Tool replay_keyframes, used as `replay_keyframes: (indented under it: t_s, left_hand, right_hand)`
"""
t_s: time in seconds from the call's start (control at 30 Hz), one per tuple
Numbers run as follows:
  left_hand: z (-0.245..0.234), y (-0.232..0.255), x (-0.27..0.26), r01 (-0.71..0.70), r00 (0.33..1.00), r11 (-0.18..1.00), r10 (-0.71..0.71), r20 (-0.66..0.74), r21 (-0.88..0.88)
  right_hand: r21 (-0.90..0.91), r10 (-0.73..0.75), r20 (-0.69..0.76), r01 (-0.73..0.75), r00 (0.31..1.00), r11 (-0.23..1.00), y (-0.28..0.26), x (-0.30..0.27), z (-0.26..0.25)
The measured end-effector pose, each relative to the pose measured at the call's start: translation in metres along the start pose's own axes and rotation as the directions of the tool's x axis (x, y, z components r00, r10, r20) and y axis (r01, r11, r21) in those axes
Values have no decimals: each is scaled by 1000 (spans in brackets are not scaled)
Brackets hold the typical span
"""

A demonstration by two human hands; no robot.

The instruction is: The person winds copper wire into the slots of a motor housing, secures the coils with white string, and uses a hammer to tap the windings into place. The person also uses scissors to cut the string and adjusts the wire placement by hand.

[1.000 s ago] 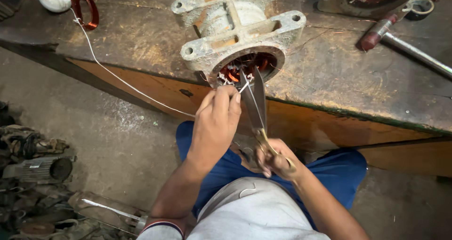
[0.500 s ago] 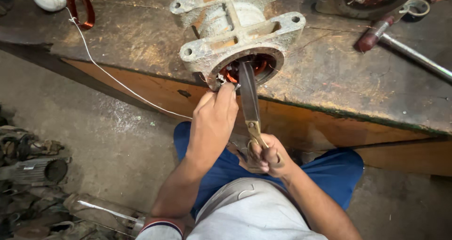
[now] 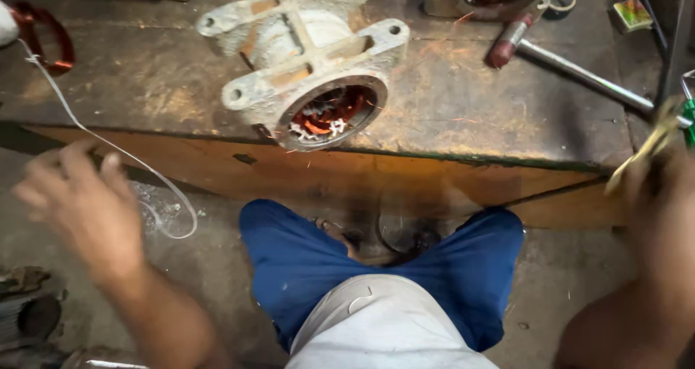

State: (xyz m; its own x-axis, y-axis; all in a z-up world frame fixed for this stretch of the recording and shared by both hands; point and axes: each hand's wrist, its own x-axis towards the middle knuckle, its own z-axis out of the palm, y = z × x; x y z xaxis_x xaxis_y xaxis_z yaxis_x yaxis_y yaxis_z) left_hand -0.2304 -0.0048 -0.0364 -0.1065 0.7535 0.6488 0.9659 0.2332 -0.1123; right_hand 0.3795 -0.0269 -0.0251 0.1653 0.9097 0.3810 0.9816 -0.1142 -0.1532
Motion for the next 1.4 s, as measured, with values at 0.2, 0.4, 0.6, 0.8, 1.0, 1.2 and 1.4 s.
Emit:
replay_keyframes:
  t_s: [0.2, 0.4, 0.6, 0.8, 1.0, 1.2, 1.4]
  left_hand:
    - [-17, 82, 29, -121, 992, 727, 71, -101, -676]
    - [-6, 117, 66, -371, 926, 463, 121, -357, -805]
    - [10, 135, 113, -614, 784, 443, 255, -565, -653]
    - [2, 160, 88, -420, 885, 425, -4, -466, -802]
    - [3, 152, 76, -400, 898, 490, 39, -439, -775]
    - [3, 178, 30, -298, 922, 434, -100, -375, -850]
    - [26, 198, 7, -90, 990, 359, -66, -122, -929]
  right_hand:
    - [-181, -359, -105, 337, 927, 924, -3, 90, 53]
    - [-252, -471, -134, 430, 872, 867, -14, 144, 96]
    - [-241, -324, -213, 272, 922, 932, -10, 90, 77]
    - [664, -156, -183, 239, 971, 709, -58, -41, 57]
    - [628, -330, -150, 347, 932, 697, -155, -53, 54]
    - [286, -487, -651, 783, 582, 553, -203, -22, 39]
    - [266, -500, -315, 580, 807, 770, -204, -36, 17]
